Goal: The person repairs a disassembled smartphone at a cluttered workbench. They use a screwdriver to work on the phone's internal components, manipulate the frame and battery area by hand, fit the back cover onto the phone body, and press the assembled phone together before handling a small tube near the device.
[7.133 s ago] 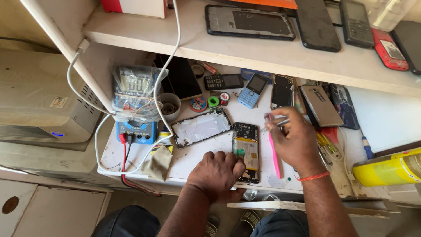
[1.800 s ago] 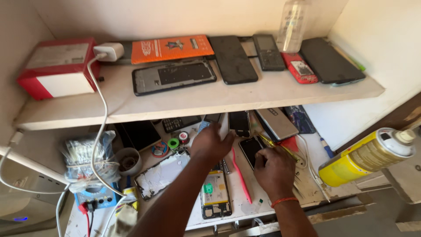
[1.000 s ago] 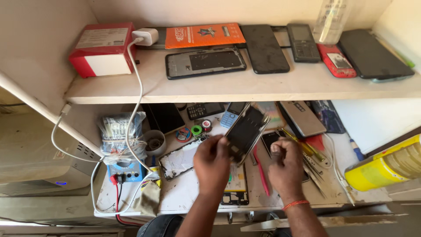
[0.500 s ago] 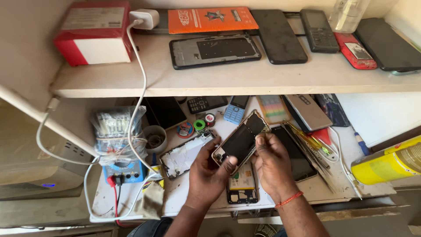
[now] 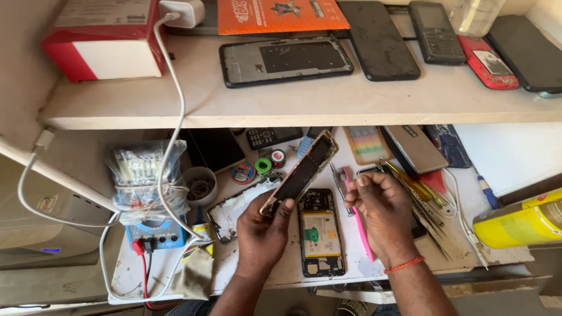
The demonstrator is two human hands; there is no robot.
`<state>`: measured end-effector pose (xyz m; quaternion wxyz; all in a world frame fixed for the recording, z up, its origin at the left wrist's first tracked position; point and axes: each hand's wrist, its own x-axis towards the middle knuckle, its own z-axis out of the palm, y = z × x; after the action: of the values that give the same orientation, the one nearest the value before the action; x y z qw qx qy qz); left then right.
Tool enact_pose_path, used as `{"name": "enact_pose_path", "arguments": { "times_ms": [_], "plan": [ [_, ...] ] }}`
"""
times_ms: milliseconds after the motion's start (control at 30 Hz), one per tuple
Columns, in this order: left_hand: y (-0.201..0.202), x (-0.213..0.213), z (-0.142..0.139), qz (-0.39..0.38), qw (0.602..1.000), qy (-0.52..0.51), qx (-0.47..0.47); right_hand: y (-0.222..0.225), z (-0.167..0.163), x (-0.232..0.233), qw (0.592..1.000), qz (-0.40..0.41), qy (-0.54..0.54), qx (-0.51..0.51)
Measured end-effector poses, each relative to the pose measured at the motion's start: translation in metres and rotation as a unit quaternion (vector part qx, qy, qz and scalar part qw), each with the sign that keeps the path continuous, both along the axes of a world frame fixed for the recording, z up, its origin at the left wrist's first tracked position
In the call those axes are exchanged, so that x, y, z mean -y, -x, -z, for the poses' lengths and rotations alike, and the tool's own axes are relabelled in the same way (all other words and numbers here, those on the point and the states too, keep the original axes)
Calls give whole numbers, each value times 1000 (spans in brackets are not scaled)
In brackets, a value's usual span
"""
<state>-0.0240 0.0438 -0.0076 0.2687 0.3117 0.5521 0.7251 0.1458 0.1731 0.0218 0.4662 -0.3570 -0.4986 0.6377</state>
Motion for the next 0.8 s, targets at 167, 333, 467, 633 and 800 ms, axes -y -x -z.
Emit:
{"name": "enact_pose_path", "arguments": {
  "times_ms": [167,333,467,633,800],
  "plan": [
    [0,1,-1,-14,997,57,-42,3,0,3,999,-34,19,-2],
    [-2,1,-3,-4,998,17,-67,5,2,5,998,-58,30,14],
    [-2,0,-6,-5,997,11,-81,5,2,5,997,-75,22,14],
    [-2,2,-12,-16,992,33,-122,5,2,5,997,-78,18,7],
    [-2,3,-15,-6,992,73,-101,5,4,4,997,-64,3,30]
  ]
}}
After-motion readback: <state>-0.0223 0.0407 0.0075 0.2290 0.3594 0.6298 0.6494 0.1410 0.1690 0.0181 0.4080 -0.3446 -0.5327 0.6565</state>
